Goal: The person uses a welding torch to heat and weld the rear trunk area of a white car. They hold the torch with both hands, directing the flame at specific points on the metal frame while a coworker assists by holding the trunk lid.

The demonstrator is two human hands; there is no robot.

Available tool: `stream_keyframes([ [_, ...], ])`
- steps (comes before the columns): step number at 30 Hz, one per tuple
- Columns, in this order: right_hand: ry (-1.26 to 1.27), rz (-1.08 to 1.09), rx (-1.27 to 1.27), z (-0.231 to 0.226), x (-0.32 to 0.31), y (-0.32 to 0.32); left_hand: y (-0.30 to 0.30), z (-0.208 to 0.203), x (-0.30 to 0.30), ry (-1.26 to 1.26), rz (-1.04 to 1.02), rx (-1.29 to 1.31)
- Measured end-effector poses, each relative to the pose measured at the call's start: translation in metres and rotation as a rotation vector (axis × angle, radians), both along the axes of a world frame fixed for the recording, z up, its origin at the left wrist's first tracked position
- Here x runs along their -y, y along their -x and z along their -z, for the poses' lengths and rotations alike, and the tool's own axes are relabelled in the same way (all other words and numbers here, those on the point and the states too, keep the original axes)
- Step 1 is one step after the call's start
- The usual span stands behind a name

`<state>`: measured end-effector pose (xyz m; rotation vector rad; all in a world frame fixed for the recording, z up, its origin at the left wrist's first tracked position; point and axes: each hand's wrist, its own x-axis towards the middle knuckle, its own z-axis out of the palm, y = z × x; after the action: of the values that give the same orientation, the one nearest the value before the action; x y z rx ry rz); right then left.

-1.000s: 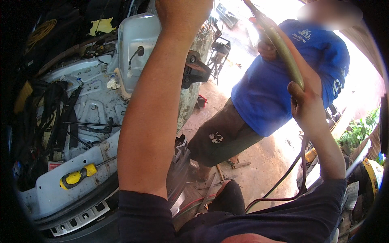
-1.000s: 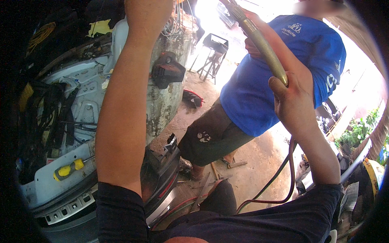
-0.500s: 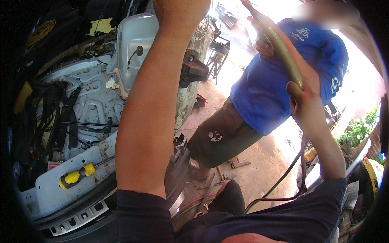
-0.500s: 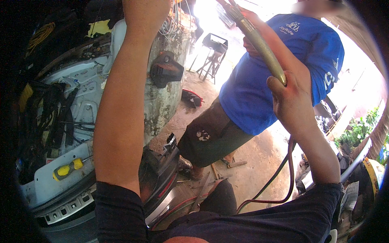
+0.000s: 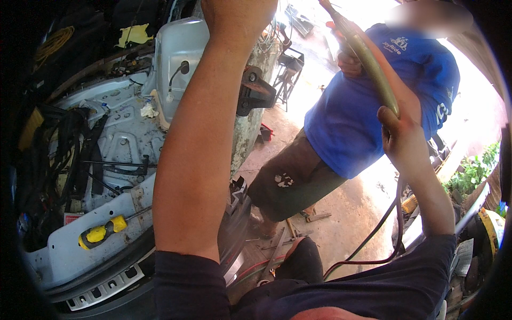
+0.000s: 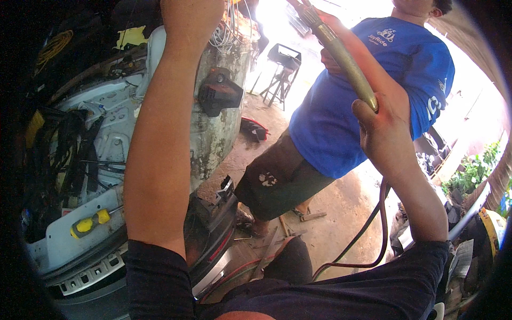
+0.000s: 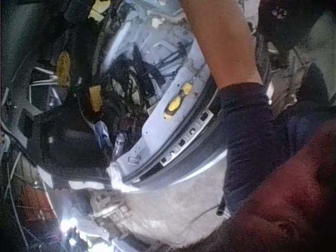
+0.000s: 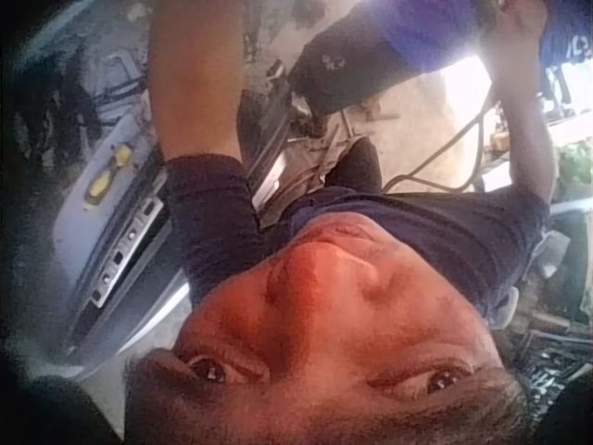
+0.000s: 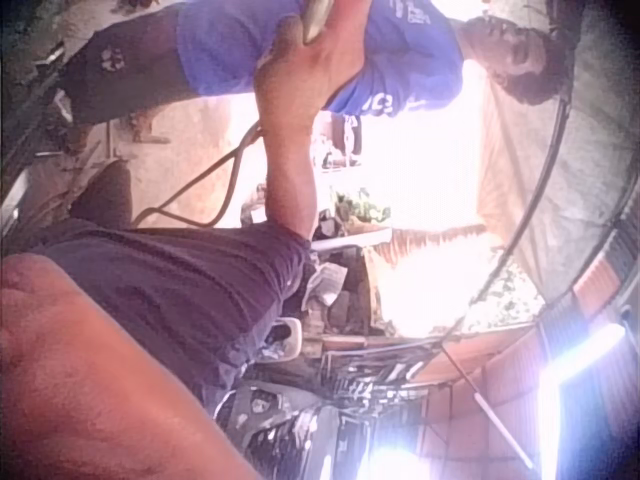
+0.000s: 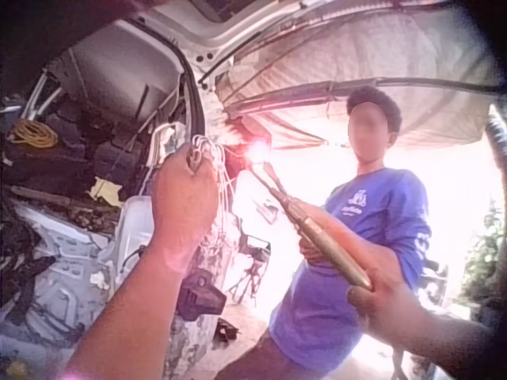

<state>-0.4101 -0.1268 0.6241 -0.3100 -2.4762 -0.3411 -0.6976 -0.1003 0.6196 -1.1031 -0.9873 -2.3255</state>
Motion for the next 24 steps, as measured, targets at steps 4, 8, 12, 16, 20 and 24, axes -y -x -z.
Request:
stream_keyframes([
  [4,0.011,-0.018,0.046,0.002,0.003,0.014,0.001,0.001,-0.002,0.004,-0.041,-0.004],
  [8,-0.185,0.320,0.098,0.004,0.002,-0.014,0.004,0.001,-0.001,0.003,-0.059,0.000],
  [12,-0.329,0.721,0.212,0.018,-0.007,-0.048,0.001,0.000,-0.003,0.007,-0.043,-0.005],
  [16,-0.420,0.642,0.237,0.016,-0.016,-0.048,0.002,0.000,-0.002,-0.002,-0.031,-0.006],
  [20,-0.328,0.313,0.092,0.009,-0.011,-0.020,0.000,0.002,-0.001,-0.015,0.007,-0.008],
  [24,-0.080,0.032,-0.069,0.004,0.004,0.009,0.002,0.002,0.000,-0.025,0.012,0.008],
])
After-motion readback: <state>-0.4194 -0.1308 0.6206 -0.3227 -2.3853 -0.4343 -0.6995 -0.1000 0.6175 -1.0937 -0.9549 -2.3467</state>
